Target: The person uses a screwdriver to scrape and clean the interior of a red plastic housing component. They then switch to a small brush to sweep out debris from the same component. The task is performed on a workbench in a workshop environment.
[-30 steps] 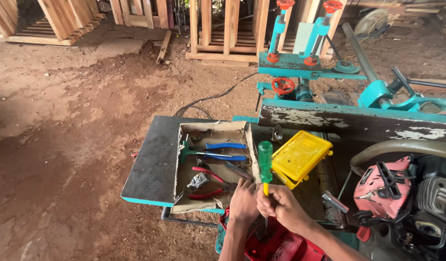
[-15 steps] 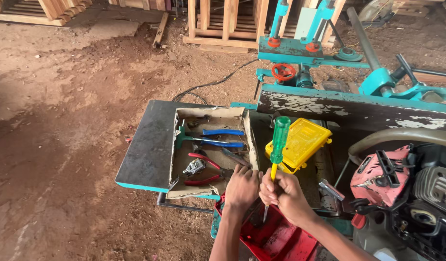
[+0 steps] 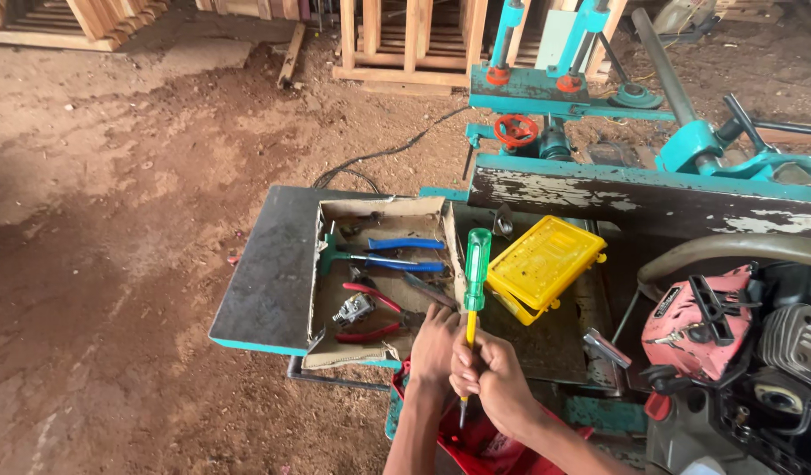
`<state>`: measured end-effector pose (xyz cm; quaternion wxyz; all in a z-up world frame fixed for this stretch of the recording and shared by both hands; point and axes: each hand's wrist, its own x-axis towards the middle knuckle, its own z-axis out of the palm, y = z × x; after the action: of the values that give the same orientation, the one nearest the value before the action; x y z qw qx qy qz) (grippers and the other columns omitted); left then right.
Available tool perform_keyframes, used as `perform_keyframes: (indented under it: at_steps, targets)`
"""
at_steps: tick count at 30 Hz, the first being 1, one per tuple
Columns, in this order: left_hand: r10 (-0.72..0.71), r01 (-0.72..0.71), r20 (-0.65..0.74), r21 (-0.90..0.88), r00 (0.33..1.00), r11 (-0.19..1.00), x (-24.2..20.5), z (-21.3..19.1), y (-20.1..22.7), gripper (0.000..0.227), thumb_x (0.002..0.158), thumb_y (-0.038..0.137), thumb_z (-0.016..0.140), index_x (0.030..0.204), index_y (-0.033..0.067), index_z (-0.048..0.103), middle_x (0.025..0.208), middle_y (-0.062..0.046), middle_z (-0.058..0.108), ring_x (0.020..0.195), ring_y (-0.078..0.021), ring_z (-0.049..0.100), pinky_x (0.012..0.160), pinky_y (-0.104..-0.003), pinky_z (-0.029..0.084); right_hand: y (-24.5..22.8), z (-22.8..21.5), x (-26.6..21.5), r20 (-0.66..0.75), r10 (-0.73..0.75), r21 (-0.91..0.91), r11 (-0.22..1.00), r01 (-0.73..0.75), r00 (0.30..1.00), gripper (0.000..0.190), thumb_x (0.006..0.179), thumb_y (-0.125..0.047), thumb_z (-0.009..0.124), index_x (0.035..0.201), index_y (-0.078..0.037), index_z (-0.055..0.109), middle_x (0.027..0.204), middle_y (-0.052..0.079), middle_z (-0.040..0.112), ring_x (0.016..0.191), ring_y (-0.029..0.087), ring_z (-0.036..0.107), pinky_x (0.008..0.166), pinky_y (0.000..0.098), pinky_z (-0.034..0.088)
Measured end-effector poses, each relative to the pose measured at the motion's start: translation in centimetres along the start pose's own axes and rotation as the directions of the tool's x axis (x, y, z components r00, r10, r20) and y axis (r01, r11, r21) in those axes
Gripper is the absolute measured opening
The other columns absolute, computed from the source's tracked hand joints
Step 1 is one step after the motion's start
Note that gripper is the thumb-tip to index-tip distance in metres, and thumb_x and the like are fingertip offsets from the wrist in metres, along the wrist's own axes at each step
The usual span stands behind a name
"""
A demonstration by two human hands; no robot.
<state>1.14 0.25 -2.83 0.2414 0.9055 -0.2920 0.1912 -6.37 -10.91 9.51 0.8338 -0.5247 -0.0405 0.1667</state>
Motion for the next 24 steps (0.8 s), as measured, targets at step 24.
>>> perform_keyframes:
  at_steps: [24]
  targets:
    - [-0.035,0.033,0.077,0.022,0.996,0.999,0.1,-1.5,1.1,0.021,0.077,0.023,0.063,0.09,0.0065,0.063,0.09,-0.011,0.067,0.101,-0.0285,0.062,0.098,-0.041,0.043,0.7,0.5,0.6,-0.21,-0.034,-0.078,0.997,0.018,0.977,0.033,0.076,0.022,0.03,0.086,-0.005,0.044,0.066,-0.001,0.039,0.053,0.009,0.04,0.048,0.0258,0.033]
